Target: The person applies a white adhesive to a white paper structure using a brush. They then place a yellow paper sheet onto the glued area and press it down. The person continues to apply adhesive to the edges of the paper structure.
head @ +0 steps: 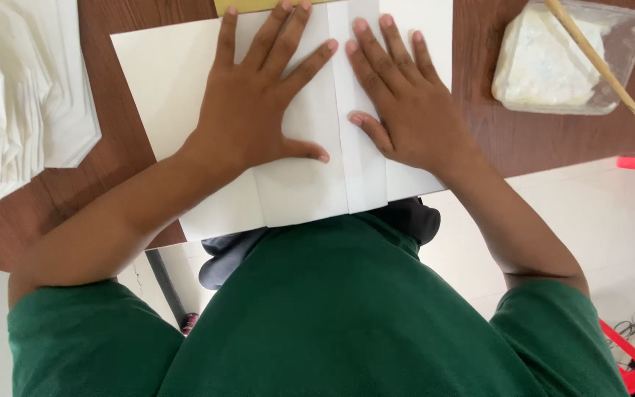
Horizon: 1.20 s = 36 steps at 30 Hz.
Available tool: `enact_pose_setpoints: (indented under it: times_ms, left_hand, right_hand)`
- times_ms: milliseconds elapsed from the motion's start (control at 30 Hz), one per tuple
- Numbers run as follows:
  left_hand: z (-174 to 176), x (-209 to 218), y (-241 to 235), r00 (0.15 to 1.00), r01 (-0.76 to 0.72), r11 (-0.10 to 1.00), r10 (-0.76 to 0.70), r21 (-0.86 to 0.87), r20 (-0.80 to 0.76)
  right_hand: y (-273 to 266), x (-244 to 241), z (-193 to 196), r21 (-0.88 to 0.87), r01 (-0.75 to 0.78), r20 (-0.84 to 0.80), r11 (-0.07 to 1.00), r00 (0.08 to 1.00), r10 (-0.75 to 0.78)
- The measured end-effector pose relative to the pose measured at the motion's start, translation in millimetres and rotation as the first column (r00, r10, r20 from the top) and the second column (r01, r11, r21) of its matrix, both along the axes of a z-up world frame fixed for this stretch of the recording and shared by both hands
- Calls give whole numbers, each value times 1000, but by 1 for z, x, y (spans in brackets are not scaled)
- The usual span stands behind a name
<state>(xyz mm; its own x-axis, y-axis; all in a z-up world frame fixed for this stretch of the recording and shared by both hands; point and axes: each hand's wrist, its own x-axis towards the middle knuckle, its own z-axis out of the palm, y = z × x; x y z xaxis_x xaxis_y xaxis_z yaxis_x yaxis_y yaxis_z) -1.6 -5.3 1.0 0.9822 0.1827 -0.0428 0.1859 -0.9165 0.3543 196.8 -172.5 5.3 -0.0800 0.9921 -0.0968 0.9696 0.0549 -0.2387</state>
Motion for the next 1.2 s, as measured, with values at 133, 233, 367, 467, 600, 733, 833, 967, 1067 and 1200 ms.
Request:
enact_pose_setpoints:
  times_ms: [133,233,367,467,600,733,833,967,1067,1200]
  left_hand:
    - [-7,1,-2,999,-25,999,25,21,-28]
    - [-14,-3,1,998,-13,997,8,79,61]
    - [-22,-2,3,994,3,984,-22,179,104]
    - [-24,-4,3,992,-10,982,-14,187,123]
    - [-26,-2,1,997,-18,975,-1,221,83]
    - [-29,1,0,999,-35,965,35,259,3]
    - [-33,2,0,999,-41,961,30,272,43]
    - [-36,3,0,999,-51,965,48,257,17]
    - [-37,3,0,999,-37,969,34,246,19]
    - [-34,4,-1,999,-35,971,38,238,-6]
  right_hand:
    - [-30,-17,-4,-75,-70,73,995,994,76]
    - [-59,-43,-12,-43,-96,54,994,994,98]
    - [-90,-76,-10,-31,-176,115,984,977,178]
    - [-95,-85,-3,82,-175,-43,981,983,179]
    - [-82,-90,10,171,-197,153,965,973,171]
    - [-62,-92,28,313,-142,226,939,972,71]
    - [-57,-92,36,348,-103,249,932,968,13]
    - [-55,-96,41,281,-48,375,959,925,-64]
    - [-56,-99,29,263,36,447,964,881,-155]
    - [-53,-107,31,328,91,421,940,877,-232]
